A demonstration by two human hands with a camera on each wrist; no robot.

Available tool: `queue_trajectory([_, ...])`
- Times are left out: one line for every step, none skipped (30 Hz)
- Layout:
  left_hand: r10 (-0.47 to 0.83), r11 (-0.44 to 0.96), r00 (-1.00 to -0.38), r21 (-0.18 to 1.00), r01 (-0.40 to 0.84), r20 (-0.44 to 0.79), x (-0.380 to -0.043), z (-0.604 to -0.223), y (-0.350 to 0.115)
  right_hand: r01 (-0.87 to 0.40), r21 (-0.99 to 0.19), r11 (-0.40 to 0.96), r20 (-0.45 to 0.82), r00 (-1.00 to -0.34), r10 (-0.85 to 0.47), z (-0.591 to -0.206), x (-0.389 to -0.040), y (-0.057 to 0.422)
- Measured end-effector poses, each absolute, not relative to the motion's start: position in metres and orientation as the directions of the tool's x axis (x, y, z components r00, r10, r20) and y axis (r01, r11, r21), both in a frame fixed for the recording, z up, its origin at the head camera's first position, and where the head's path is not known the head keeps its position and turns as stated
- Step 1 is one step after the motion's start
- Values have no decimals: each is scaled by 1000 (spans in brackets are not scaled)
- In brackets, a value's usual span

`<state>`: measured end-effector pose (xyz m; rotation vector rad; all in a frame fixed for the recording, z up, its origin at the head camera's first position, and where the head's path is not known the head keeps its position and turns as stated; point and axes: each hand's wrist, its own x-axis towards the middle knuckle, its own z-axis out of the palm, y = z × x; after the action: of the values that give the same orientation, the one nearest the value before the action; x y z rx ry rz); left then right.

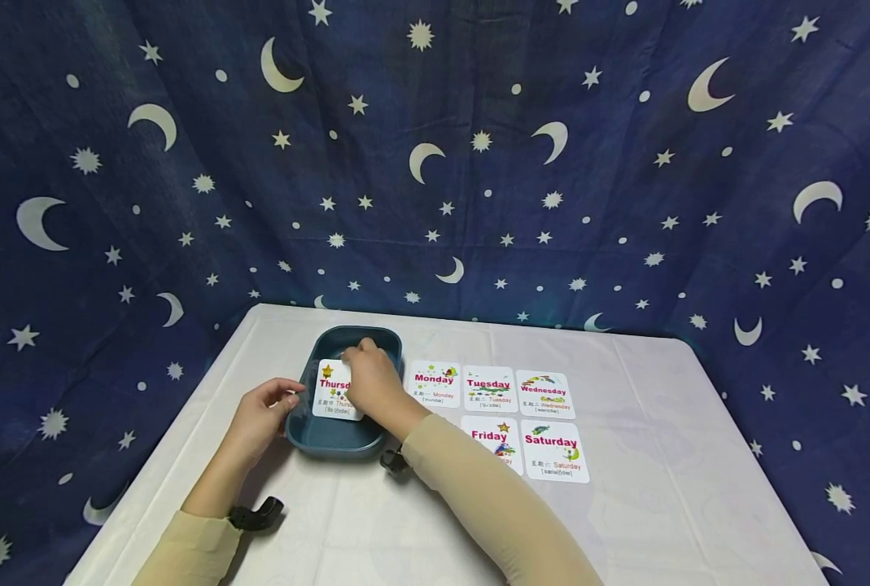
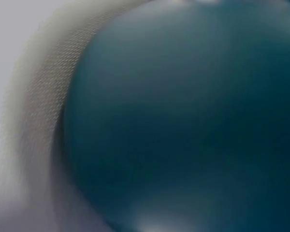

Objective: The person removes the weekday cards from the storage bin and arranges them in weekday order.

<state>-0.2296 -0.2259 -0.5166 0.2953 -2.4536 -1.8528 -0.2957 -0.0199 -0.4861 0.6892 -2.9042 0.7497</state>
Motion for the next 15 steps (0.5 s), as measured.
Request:
queue_trajectory([-184,265,-980,957,-120,-72,-230,-517,-226,-445,-448,775,177,-895,-410,-486,-296,-19])
queue_trajectory([-184,265,-980,957,-121,-73,-230,-517,-226,-451,-452,770,186,-891,-413,-486,-296,-18])
queue_trajectory([-184,266,-980,956,-121,-73,-229,-517,-227,-457,-452,766,193,-889,-416,-485,-295,-17])
queue_trajectory([-183,268,-980,956,-121,-72,-229,-517,-227,-461,-450,765,198,-887,-418,-485,-295,-17])
queue_trajectory([-184,269,-980,955,-121,-72,-229,-517,-227,-466,-447,764,203,-884,-420,-484,-294,-17])
queue_trajectory([-184,270,-980,955,-122,-73,-229,-516,-227,-467,-448,762,205,-884,-421,-483,-293,-16])
queue_trajectory([-183,269,-980,956,-121,-73,-229,-517,-227,-468,-450,761,208,-883,-420,-483,-293,-16])
queue_trajectory([-182,268,-981,956,-121,-73,-228,-517,-227,-466,-453,760,210,-884,-418,-482,-292,-16])
queue_trajectory([-182,267,-981,956,-120,-72,-228,-517,-226,-464,-455,760,211,-885,-415,-482,-291,-16])
queue_trajectory([-181,265,-981,957,-119,-72,-228,-517,-226,-464,-458,758,213,-885,-413,-482,-291,-15])
queue_trajectory([-179,267,-982,957,-116,-69,-228,-518,-226,-463,-463,756,216,-886,-410,-482,-290,-14])
queue_trajectory([-178,265,-982,957,-114,-68,-228,-518,-225,-462,-470,752,219,-887,-408,-482,-289,-14])
queue_trajectory([-179,265,-981,958,-114,-67,-229,-518,-225,-462,-472,751,222,-886,-406,-482,-289,-13])
queue_trajectory([-180,264,-981,958,-113,-67,-228,-518,-225,-463,-474,749,225,-886,-405,-482,-288,-12])
queue_trajectory([-180,266,-981,957,-113,-66,-229,-518,-225,-463,-477,747,228,-886,-404,-481,-287,-12])
